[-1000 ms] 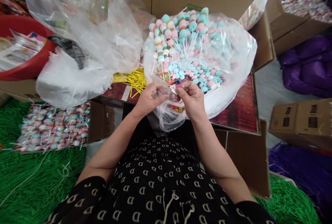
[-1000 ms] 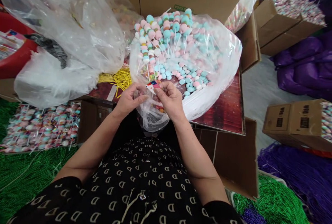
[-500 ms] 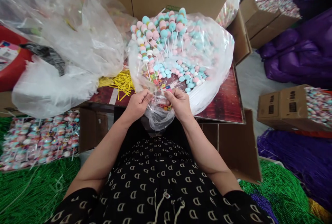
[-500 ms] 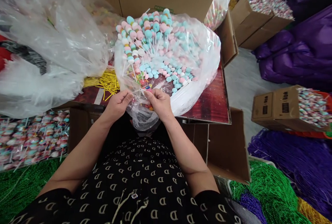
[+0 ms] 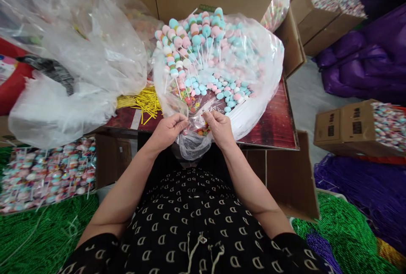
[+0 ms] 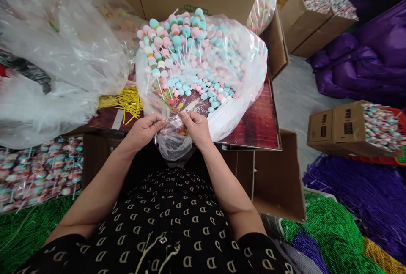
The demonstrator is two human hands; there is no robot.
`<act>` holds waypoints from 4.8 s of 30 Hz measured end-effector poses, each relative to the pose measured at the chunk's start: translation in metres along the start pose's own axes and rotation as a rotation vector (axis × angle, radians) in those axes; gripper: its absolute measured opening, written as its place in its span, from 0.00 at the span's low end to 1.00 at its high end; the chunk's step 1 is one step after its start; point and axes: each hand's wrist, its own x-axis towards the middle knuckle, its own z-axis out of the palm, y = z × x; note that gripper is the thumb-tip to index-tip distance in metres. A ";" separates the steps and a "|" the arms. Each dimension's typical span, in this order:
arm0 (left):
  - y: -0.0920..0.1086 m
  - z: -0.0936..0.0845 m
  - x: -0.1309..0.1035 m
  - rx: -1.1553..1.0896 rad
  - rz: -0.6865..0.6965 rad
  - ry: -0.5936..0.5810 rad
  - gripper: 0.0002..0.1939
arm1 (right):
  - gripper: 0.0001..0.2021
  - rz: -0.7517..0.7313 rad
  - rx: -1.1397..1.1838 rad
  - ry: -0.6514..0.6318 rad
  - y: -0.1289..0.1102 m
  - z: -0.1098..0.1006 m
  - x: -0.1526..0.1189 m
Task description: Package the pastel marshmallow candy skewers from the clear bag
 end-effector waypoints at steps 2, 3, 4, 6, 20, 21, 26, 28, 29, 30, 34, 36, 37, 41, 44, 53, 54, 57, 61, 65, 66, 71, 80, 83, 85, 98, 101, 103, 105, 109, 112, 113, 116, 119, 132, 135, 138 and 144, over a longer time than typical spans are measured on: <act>-0.002 0.000 -0.001 0.033 -0.007 0.037 0.17 | 0.25 0.020 0.036 -0.067 0.000 0.000 0.000; -0.002 0.001 -0.001 0.042 -0.010 0.050 0.19 | 0.24 0.026 0.050 -0.092 -0.001 0.000 0.000; -0.003 0.001 -0.001 0.035 -0.015 0.054 0.20 | 0.23 0.031 0.056 -0.104 -0.001 0.000 0.000; -0.002 0.002 0.000 -0.029 -0.068 0.034 0.22 | 0.20 0.029 0.042 -0.082 0.000 0.001 0.001; 0.001 -0.014 0.000 -0.140 -0.167 -0.077 0.27 | 0.17 0.017 0.060 -0.205 -0.004 0.003 0.002; 0.001 -0.012 0.000 -0.172 -0.162 -0.049 0.29 | 0.15 -0.008 0.029 -0.159 -0.003 0.006 0.003; -0.001 -0.004 -0.003 -0.494 -0.225 -0.104 0.31 | 0.12 -0.210 -0.168 -0.008 -0.004 0.016 0.013; -0.002 -0.002 -0.005 -0.529 -0.239 -0.143 0.31 | 0.13 -0.255 -0.209 0.005 -0.008 0.018 0.018; -0.002 -0.001 -0.005 -0.532 -0.236 -0.125 0.30 | 0.13 -0.268 -0.223 0.001 -0.009 0.018 0.021; -0.003 -0.001 -0.005 -0.541 -0.229 -0.083 0.29 | 0.13 -0.277 -0.236 -0.009 -0.011 0.019 0.023; -0.003 -0.004 0.002 -0.614 -0.192 0.156 0.31 | 0.15 -0.283 -0.299 -0.097 -0.024 0.022 0.037; -0.001 -0.007 0.006 -0.660 -0.175 0.245 0.32 | 0.16 -0.274 -0.348 -0.129 -0.036 0.021 0.049; -0.001 -0.009 0.008 -0.688 -0.171 0.276 0.32 | 0.16 -0.279 -0.379 -0.121 -0.044 0.020 0.057; -0.001 -0.012 0.014 -0.845 -0.162 0.335 0.32 | 0.17 -0.371 -0.606 0.056 -0.081 0.012 0.103; -0.003 -0.011 0.015 -0.963 -0.162 0.348 0.32 | 0.18 -0.337 -0.900 0.139 -0.103 0.012 0.140; 0.003 -0.014 0.014 -1.138 -0.241 0.378 0.24 | 0.15 -0.047 -1.045 0.191 -0.100 0.018 0.191; 0.004 -0.015 0.014 -1.161 -0.248 0.379 0.24 | 0.15 -0.043 -1.018 0.199 -0.098 0.016 0.193; 0.008 -0.018 0.016 -1.243 -0.266 0.362 0.23 | 0.14 -0.032 -0.911 0.218 -0.092 0.009 0.192; 0.007 -0.020 0.016 -1.312 -0.265 0.345 0.22 | 0.19 -0.044 -0.738 0.223 -0.084 -0.003 0.170; 0.001 -0.021 0.015 -1.336 -0.209 0.330 0.18 | 0.19 -0.099 -0.345 0.145 -0.070 -0.020 0.119; 0.001 -0.022 0.015 -1.340 -0.195 0.329 0.18 | 0.20 -0.113 -0.247 0.109 -0.065 -0.025 0.103; 0.002 -0.023 0.014 -1.331 -0.140 0.337 0.18 | 0.20 -0.107 -0.102 -0.045 -0.045 -0.054 0.021; 0.013 -0.013 0.012 -1.273 -0.199 0.341 0.21 | 0.21 -0.060 -0.204 -0.113 -0.032 -0.076 -0.037; 0.012 -0.011 0.011 -1.258 -0.203 0.321 0.23 | 0.21 -0.062 -0.228 -0.096 -0.028 -0.080 -0.040; 0.012 -0.010 0.010 -1.238 -0.197 0.303 0.24 | 0.19 -0.065 -0.251 -0.098 -0.026 -0.082 -0.042; -0.002 -0.017 0.002 -0.963 -0.118 0.211 0.27 | 0.12 -0.117 -0.415 -0.051 -0.033 -0.104 -0.044; -0.004 -0.020 0.000 -0.917 -0.094 0.202 0.29 | 0.13 -0.092 -0.385 -0.076 -0.031 -0.102 -0.045; -0.003 -0.022 -0.001 -0.888 -0.098 0.194 0.29 | 0.12 -0.086 -0.379 -0.108 -0.029 -0.099 -0.046; -0.002 -0.024 0.000 -0.851 -0.094 0.197 0.27 | 0.12 -0.086 -0.373 -0.117 -0.028 -0.098 -0.045; -0.001 -0.036 0.003 -0.831 -0.005 0.358 0.22 | 0.12 -0.089 -0.316 -0.080 -0.025 -0.099 -0.045; -0.002 -0.045 0.004 -0.792 0.033 0.440 0.17 | 0.11 -0.084 -0.262 -0.062 -0.021 -0.100 -0.046; -0.002 -0.046 0.003 -0.750 0.033 0.436 0.17 | 0.12 -0.080 -0.248 -0.059 -0.019 -0.100 -0.046; 0.002 -0.040 -0.003 -0.590 0.034 0.415 0.14 | 0.13 -0.071 -0.244 -0.058 -0.013 -0.097 -0.048; 0.010 -0.023 -0.009 -0.391 0.027 0.334 0.16 | 0.14 -0.079 -0.289 -0.056 -0.009 -0.093 -0.049; 0.029 0.017 0.002 -0.031 0.029 0.300 0.25 | 0.25 0.098 -0.210 -0.245 -0.009 -0.068 -0.064; 0.019 0.017 0.003 -0.044 -0.016 0.206 0.30 | 0.30 0.075 -0.248 -0.356 -0.011 -0.055 -0.064; 0.007 0.015 0.007 -0.035 -0.024 0.152 0.32 | 0.32 0.069 -0.211 -0.295 -0.011 -0.044 -0.063; -0.013 0.007 0.007 0.039 0.066 0.277 0.28 | 0.31 0.029 -0.163 -0.222 -0.009 -0.026 -0.061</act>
